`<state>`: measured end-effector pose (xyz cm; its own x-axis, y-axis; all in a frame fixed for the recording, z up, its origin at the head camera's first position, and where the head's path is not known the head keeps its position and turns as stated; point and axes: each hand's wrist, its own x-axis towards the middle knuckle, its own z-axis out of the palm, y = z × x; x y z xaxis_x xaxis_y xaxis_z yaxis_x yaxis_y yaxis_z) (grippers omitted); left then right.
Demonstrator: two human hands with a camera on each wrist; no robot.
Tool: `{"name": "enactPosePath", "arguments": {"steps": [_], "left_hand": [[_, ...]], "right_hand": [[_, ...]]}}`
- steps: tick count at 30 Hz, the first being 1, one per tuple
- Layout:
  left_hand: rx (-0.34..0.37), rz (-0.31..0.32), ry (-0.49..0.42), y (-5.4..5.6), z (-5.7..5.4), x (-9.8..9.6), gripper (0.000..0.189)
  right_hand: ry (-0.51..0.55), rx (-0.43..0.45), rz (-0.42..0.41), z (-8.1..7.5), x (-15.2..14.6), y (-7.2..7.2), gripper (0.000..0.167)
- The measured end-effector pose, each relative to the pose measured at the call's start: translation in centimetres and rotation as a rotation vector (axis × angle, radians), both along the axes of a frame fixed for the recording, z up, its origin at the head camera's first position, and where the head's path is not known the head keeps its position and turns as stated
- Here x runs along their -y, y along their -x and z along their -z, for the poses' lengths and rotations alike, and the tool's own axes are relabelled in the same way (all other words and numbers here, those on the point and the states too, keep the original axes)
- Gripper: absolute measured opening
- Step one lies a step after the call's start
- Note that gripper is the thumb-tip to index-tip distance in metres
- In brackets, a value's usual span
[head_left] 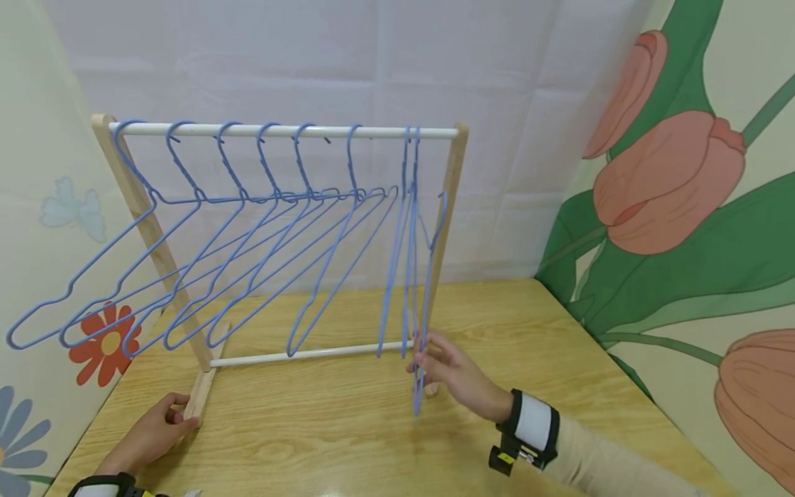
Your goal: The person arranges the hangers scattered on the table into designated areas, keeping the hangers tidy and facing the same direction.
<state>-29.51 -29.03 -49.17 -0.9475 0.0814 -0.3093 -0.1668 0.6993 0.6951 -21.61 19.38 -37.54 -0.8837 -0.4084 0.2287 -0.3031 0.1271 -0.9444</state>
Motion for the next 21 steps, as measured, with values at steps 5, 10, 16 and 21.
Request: {"name": "enactPosePath", "arguments": {"steps": [5,10,16,21], "left_hand": [[-0.003,0.003,0.005,0.1,-0.1,0.0,0.055],[-0.017,0.016,-0.003,-0.1,-0.2,-0.1,0.055],[-0.037,0.030,-0.008,-0.3,-0.2,0.0,0.054],[-0.008,0.020,-0.002,-0.2,-0.2,0.0,0.056]], "right_hand": [[0.002,-0.066,0.031,-1.3,0.1,0.4,0.009],[0.007,-0.119,0.034,-2.8,0.5,0.6,0.010],[0.014,-0.127,0.061,-5.2,0.5,0.9,0.009],[0.036,-0.098,0.094,-7.1,0.2,1.2,0.013]]}}
